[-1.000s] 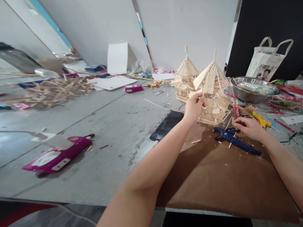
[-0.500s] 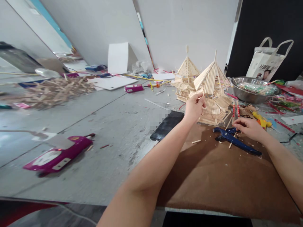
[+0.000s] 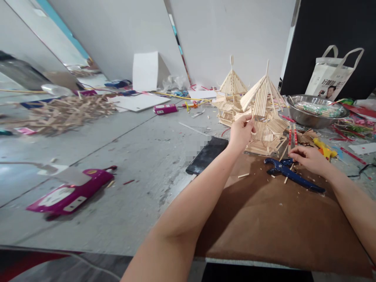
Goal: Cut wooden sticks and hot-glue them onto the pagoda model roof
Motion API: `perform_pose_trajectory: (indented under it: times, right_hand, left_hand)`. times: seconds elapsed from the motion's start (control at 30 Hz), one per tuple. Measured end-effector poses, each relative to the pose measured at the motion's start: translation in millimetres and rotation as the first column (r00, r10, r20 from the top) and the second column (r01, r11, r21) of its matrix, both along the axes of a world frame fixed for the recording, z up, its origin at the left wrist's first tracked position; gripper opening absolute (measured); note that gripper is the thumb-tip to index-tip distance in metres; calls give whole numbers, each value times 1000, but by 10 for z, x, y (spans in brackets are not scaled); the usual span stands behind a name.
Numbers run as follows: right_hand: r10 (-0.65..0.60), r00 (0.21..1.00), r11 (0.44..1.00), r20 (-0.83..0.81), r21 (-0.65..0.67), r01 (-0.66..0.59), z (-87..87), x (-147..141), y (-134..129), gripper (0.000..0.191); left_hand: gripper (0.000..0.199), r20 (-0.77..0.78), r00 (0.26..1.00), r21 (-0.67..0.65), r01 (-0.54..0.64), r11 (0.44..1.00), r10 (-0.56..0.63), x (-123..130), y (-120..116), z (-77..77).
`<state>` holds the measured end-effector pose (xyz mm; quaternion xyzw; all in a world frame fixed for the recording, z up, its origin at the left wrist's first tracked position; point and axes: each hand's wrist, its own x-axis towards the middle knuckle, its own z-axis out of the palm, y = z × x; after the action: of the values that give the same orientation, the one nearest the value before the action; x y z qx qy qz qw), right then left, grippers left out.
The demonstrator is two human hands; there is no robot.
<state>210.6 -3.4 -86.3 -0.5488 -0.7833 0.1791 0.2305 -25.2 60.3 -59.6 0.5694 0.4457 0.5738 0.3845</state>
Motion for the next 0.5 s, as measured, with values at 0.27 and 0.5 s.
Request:
perform_pose_trajectory:
  times: [0.27,0.5]
  right_hand:
    - [19,1000,999,6,30,-19,-19,4,1,28]
    - [15,999,1000,29,12,-15,-9,5,5,27]
  left_hand:
    - [16,2,1000,-32,-1,999,1,19,-5,37]
    - [15,19,1000,-75,-16,997,17,40,-13,104]
